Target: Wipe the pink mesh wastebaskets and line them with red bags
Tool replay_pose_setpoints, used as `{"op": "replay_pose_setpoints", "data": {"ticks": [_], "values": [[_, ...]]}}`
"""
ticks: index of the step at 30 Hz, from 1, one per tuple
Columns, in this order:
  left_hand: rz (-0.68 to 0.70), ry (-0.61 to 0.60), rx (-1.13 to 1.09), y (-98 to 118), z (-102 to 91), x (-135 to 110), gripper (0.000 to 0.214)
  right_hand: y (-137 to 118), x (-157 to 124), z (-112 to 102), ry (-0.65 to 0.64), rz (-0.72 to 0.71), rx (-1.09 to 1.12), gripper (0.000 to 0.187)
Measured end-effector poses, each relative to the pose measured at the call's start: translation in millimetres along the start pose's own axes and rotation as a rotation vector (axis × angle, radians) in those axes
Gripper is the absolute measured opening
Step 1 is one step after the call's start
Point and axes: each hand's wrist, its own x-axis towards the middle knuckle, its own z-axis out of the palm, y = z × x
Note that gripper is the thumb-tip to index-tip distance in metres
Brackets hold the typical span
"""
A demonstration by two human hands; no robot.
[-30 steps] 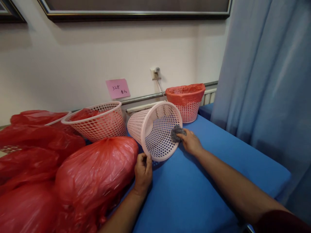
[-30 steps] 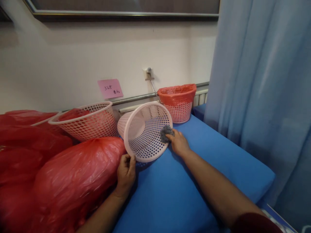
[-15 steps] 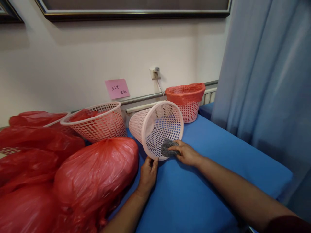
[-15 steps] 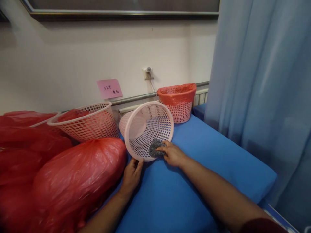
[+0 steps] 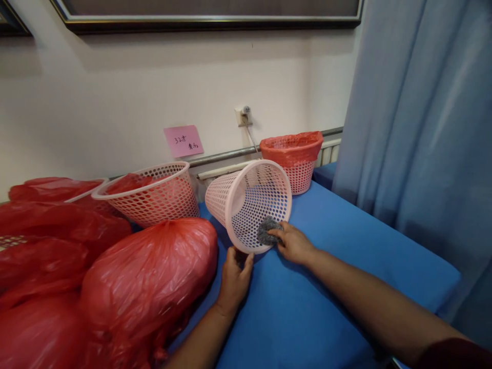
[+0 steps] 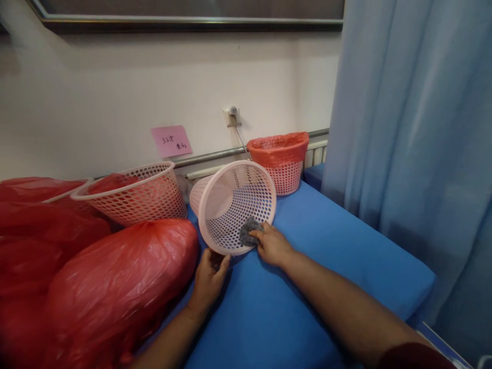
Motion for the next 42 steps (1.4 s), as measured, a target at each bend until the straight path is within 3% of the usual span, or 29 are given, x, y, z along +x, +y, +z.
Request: {"op": "replay_pose_setpoints", "data": {"ticks": [3,6,10,13,16,20,22,26,30,33,35,40,42], "values": [[-0.093,-0.102,-0.036,-8,2.0,3,0.041,-14,-6,8,-0.056,-0.091,0.202,0.056],[-0.094,-0.002,-0.023,-5,-3.0,7,0.038,-12,-3,3,-0.097,-0.127,0.208,0.058],[0.022,0.244,0.008,10,-13.1,9,0.032,8,8,-16,0.037,0.102,-0.101,0.051],[0.069,0.304,-0.027,13,-14.0,8,0.031,19,12,-25,0.128,0.239,-0.180,0.050],[0.026,0.207,-0.056,7,-7.4,7,0.032,14,9,-19,0.086,0.202,-0.147,0.049],[-0.098,-0.066,-0.085,-8,2.2,9,0.037,-4,0,-3,-0.035,-0.021,0.026,0.054],[-0.123,-0.121,-0.089,-12,2.9,11,0.040,-9,-3,2,-0.065,-0.111,0.126,0.055],[-0.071,-0.012,-0.043,-6,-5.3,12,0.033,-1,1,1,-0.040,-0.117,0.099,0.056],[0.015,0.211,0.082,7,-14.9,8,0.029,19,10,-10,0.145,0.144,-0.130,0.051],[0.045,0.265,0.045,9,-13.7,7,0.029,25,12,-12,0.189,0.222,-0.161,0.050],[0.028,0.224,-0.016,5,-8.9,7,0.032,20,8,-8,0.128,0.175,-0.113,0.052],[-0.126,-0.060,-0.098,-10,1.7,10,0.042,-4,-2,2,-0.053,-0.087,0.093,0.055],[-0.157,-0.074,-0.109,-10,0.9,11,0.045,-6,-2,2,-0.094,-0.141,0.152,0.056]]}}
